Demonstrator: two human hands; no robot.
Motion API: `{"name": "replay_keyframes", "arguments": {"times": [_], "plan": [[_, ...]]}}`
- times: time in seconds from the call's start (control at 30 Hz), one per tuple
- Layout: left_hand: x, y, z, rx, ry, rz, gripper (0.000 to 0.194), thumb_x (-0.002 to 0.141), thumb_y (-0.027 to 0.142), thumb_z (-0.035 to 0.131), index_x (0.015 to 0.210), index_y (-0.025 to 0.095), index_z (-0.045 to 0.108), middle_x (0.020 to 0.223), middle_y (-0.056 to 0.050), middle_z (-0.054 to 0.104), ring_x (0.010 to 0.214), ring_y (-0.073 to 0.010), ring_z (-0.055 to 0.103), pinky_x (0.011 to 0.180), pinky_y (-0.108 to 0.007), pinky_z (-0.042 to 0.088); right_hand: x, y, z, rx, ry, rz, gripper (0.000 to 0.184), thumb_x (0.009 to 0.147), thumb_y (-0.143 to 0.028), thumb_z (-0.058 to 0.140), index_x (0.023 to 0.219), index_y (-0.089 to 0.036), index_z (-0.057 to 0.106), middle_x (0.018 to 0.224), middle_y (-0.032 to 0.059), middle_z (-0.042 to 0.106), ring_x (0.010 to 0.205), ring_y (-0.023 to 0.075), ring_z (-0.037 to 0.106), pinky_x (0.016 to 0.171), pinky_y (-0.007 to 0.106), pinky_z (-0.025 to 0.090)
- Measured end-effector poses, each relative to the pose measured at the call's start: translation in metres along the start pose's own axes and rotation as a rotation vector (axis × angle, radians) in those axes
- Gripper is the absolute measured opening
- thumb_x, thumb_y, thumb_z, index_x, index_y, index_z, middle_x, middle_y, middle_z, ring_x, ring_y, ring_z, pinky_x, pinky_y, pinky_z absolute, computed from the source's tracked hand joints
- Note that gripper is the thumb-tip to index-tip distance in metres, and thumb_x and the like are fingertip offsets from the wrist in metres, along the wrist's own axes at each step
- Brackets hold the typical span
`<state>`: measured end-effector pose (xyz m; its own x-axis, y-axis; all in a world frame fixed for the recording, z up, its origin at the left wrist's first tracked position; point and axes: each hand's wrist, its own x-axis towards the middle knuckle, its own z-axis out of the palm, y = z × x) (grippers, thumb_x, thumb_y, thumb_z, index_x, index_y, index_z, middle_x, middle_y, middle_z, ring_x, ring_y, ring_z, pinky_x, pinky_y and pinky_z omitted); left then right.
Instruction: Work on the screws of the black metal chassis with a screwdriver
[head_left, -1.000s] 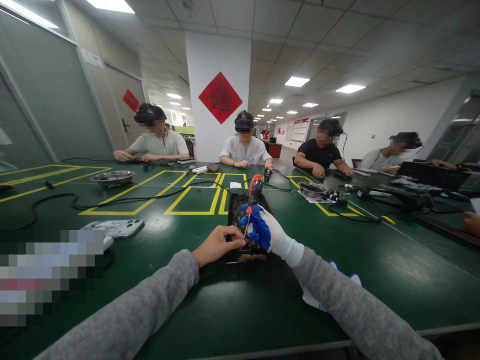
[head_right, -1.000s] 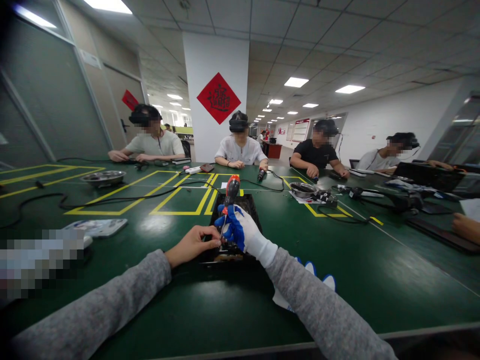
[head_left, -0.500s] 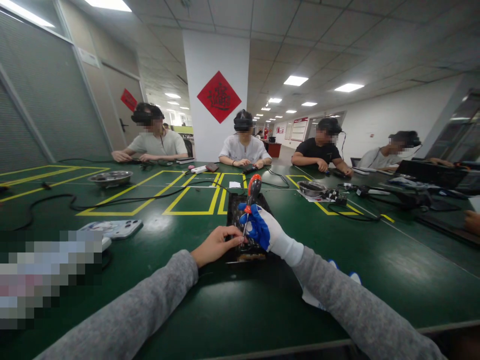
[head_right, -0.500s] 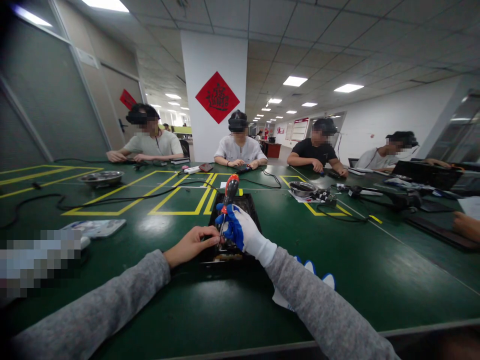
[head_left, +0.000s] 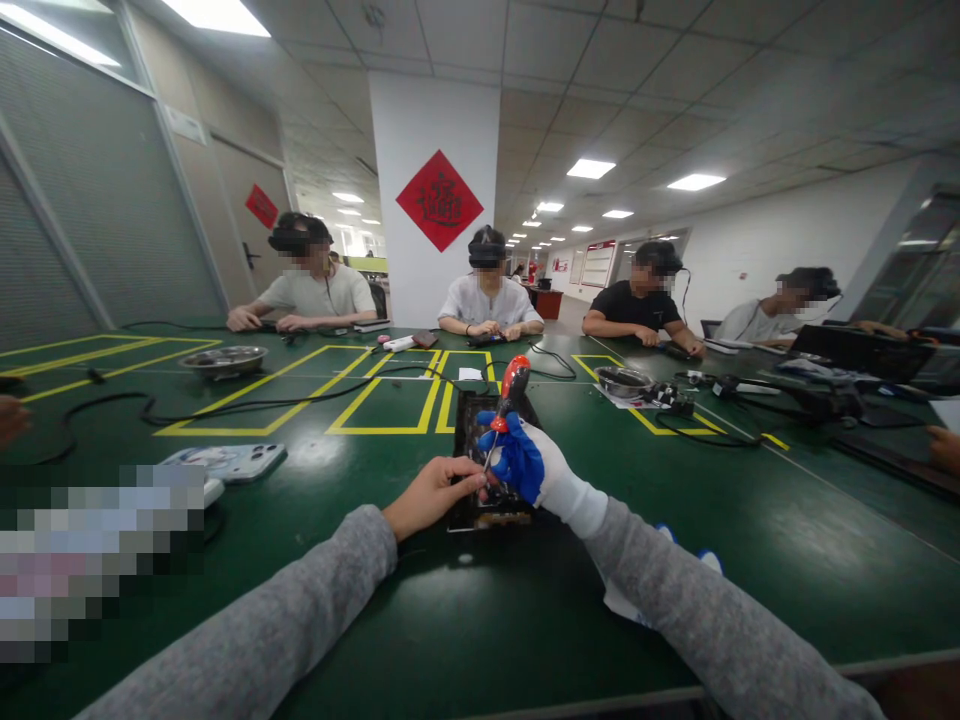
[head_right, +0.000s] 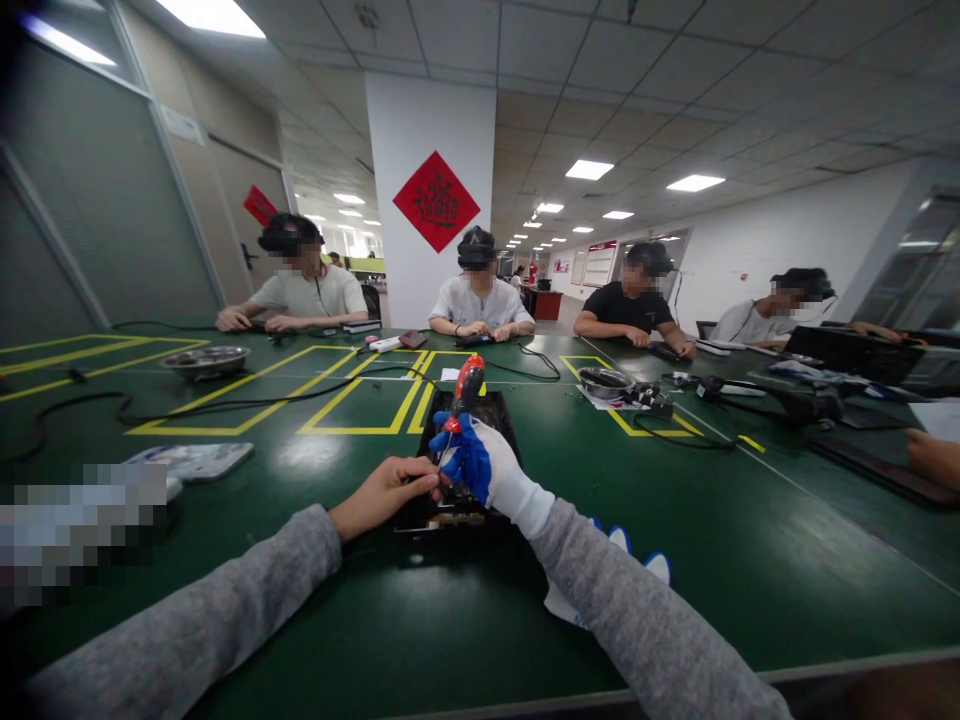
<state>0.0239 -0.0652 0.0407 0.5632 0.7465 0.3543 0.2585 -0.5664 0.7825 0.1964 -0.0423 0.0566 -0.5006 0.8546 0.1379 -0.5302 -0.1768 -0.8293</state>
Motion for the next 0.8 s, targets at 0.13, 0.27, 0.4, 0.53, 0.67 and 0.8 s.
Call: {"name": "replay_keyframes", "arguments": {"times": [0.13,0.27,0.4,0.53,0.67,0.8], "plan": [[0.000,-0.004,0.003,0.030,0.080,-0.048,0.029,0.074,0.040,0.056,0.077,0.012,0.065,0.076,-0.004,0.064,0.073,-0.0151,0.056,0.071,-0.026,0.043,-0.004,0.000,0.003,-0.061,0.083,-0.075,0.034,0.078,-0.041,0.053,0.102,-0.016,0.053,0.068,0.0015,0.063,0.046,0.0081,0.055,0.040,0.018,0.043],[0.001,-0.007,0.002,0.020,0.079,-0.055,0.029,0.072,0.040,0.058,0.074,0.011,0.064,0.073,-0.004,0.063,0.070,-0.0143,0.056,0.068,-0.025,0.043,-0.008,0.000,0.010,-0.130,0.118,-0.132,0.032,0.074,-0.040,0.059,0.096,-0.018,0.051,0.068,0.0010,0.064,0.043,0.0072,0.053,0.039,0.017,0.042],[0.001,-0.004,0.000,0.015,0.011,0.008,0.030,0.079,0.038,0.051,0.074,0.011,0.066,0.080,-0.006,0.064,0.076,-0.0152,0.057,0.075,-0.026,0.042,-0.004,0.000,0.006,-0.053,0.103,-0.046,0.032,0.075,-0.042,0.057,0.094,-0.016,0.052,0.066,0.0009,0.063,0.042,0.0084,0.054,0.038,0.019,0.043],[0.000,-0.002,0.000,0.011,-0.009,-0.001,0.032,0.081,0.038,0.047,0.077,0.012,0.065,0.081,-0.006,0.064,0.077,-0.0151,0.057,0.075,-0.026,0.042,-0.001,0.000,0.002,-0.030,0.074,-0.029,0.033,0.077,-0.039,0.055,0.101,-0.015,0.054,0.068,0.0012,0.063,0.045,0.0085,0.055,0.040,0.019,0.044],[0.000,-0.003,0.001,0.007,0.057,-0.044,0.029,0.074,0.040,0.056,0.078,0.011,0.062,0.072,-0.003,0.061,0.070,-0.0132,0.054,0.069,-0.025,0.042,-0.007,0.002,0.008,-0.111,0.102,-0.105,0.035,0.076,-0.041,0.056,0.102,-0.017,0.054,0.070,0.0016,0.063,0.047,0.0080,0.056,0.041,0.018,0.044],[0.000,-0.003,0.001,-0.018,0.037,-0.033,0.028,0.073,0.038,0.058,0.074,0.011,0.062,0.069,-0.002,0.060,0.066,-0.0121,0.053,0.066,-0.023,0.041,-0.009,0.002,0.012,-0.146,0.093,-0.112,0.036,0.074,-0.041,0.058,0.101,-0.018,0.052,0.069,0.0017,0.064,0.045,0.0076,0.055,0.040,0.018,0.042]]}}
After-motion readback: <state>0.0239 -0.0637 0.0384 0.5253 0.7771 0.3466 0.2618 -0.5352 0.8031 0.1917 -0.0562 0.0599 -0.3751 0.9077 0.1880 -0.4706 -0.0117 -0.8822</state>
